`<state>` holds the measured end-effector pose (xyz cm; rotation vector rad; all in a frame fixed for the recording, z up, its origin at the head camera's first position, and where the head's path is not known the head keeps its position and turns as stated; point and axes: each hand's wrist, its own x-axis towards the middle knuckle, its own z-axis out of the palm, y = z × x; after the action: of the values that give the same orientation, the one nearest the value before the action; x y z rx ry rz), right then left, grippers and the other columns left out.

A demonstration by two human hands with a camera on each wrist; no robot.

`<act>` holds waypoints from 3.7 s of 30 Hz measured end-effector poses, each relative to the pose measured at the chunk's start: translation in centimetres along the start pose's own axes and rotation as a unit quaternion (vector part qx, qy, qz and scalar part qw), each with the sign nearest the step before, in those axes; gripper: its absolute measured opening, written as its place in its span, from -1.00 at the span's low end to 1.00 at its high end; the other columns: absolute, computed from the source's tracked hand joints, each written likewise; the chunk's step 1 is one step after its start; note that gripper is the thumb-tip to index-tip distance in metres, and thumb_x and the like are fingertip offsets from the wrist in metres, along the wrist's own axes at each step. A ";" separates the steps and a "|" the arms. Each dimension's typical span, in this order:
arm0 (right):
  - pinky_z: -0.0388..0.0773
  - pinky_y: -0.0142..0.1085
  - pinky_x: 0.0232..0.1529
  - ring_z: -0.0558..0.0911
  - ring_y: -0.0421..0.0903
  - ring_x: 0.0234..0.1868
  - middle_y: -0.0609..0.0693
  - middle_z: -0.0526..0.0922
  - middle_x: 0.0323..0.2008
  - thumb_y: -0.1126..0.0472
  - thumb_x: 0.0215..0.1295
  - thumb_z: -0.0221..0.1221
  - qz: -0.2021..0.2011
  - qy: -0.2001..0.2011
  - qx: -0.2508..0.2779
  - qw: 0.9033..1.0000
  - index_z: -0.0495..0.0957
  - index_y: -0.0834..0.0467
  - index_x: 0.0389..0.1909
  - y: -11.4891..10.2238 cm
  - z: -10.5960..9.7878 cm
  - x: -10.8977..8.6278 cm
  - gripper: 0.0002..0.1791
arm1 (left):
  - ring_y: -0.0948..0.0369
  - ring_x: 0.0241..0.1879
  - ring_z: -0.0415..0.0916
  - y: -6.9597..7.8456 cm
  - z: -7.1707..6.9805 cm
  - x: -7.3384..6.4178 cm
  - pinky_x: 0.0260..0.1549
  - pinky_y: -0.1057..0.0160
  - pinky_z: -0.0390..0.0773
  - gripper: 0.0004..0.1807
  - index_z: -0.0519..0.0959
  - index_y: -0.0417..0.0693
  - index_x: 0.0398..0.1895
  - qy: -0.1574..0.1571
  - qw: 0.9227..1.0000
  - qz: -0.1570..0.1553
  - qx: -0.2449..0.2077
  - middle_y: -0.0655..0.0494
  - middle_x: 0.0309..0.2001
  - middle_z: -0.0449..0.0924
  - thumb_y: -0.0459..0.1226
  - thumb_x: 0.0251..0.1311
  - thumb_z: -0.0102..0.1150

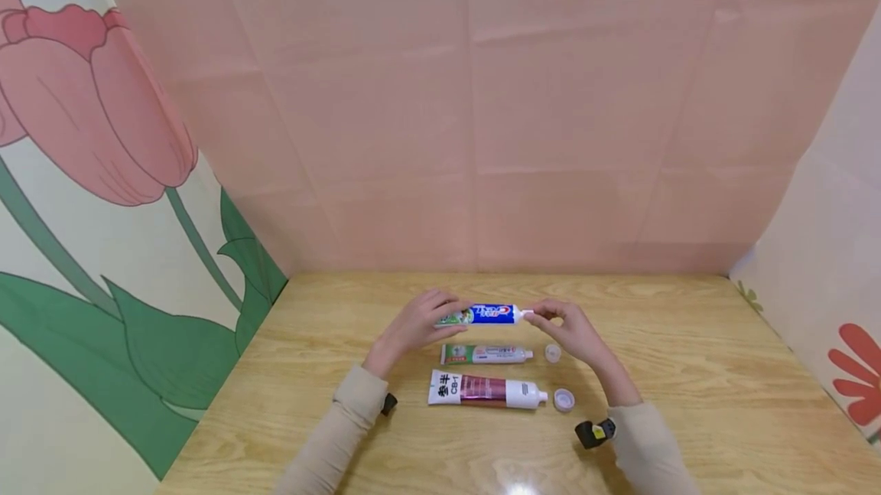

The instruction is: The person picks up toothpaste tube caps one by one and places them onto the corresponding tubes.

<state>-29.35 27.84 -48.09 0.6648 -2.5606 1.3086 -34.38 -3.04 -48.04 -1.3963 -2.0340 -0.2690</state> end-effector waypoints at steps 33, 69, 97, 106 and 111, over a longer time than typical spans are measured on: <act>0.43 -0.35 -0.32 0.53 -0.22 -0.42 -0.13 0.58 -0.52 0.22 0.44 -0.09 -0.005 -0.002 -0.049 0.999 0.62 0.14 -0.45 0.6 -0.5 1.2 -0.65 | 0.36 -0.11 0.41 0.4 0.5 0.8 0.04 0.46 0.37 -0.48 0.42 0.16 0.21 0.035 0.999 -0.025 -0.021 0.22 -0.08 0.55 0.07 0.19 0.07; 0.51 -0.30 -0.31 0.54 0.03 -0.32 -0.02 0.57 -0.42 0.23 0.45 -0.12 -0.044 -0.117 0.028 0.992 0.55 0.06 -0.17 0.4 -1.0 1.4 -0.75 | 0.31 -0.08 0.42 0.2 0.4 0.2 0.12 0.39 0.34 -0.46 0.51 0.09 0.11 0.071 0.996 -0.046 -0.034 0.18 -0.08 0.54 -0.08 0.00 0.32; 0.51 -0.37 -0.16 0.54 -0.17 -0.15 0.05 0.56 -0.16 0.26 0.26 0.16 0.012 -0.035 0.114 0.993 0.51 0.18 -0.11 -0.6 -1.5 1.7 -0.80 | 0.32 -0.12 0.40 0.3 0.2 0.6 0.01 0.45 0.38 -0.51 0.52 0.08 0.10 0.085 0.995 -0.040 -0.011 0.20 -0.12 0.53 -0.02 0.08 0.24; 0.46 -0.37 -0.10 0.53 -0.25 -0.11 0.00 0.60 -0.17 0.18 0.28 0.14 0.026 -0.030 0.091 0.995 0.55 0.12 -0.16 -0.8 -1.5 1.6 -0.84 | 0.31 -0.11 0.41 0.6 0.0 0.5 0.00 0.43 0.39 -0.52 0.50 0.11 0.12 0.082 0.996 -0.038 -0.007 0.18 -0.11 0.54 0.00 0.12 0.19; 0.46 -0.35 -0.12 0.55 -0.23 -0.13 -0.01 0.62 -0.22 0.14 0.30 0.13 0.022 -0.028 0.082 0.996 0.57 0.09 -0.20 0.6 -1.3 1.7 -0.85 | 0.30 -0.12 0.41 0.7 0.0 0.6 -0.03 0.43 0.40 -0.50 0.51 0.11 0.12 0.088 0.996 -0.031 -0.004 0.17 -0.12 0.53 -0.02 0.08 0.24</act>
<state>-31.21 28.68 -47.11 0.6861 -2.5445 1.5503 -33.93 -2.31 -47.81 -1.2680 -1.9346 -0.4131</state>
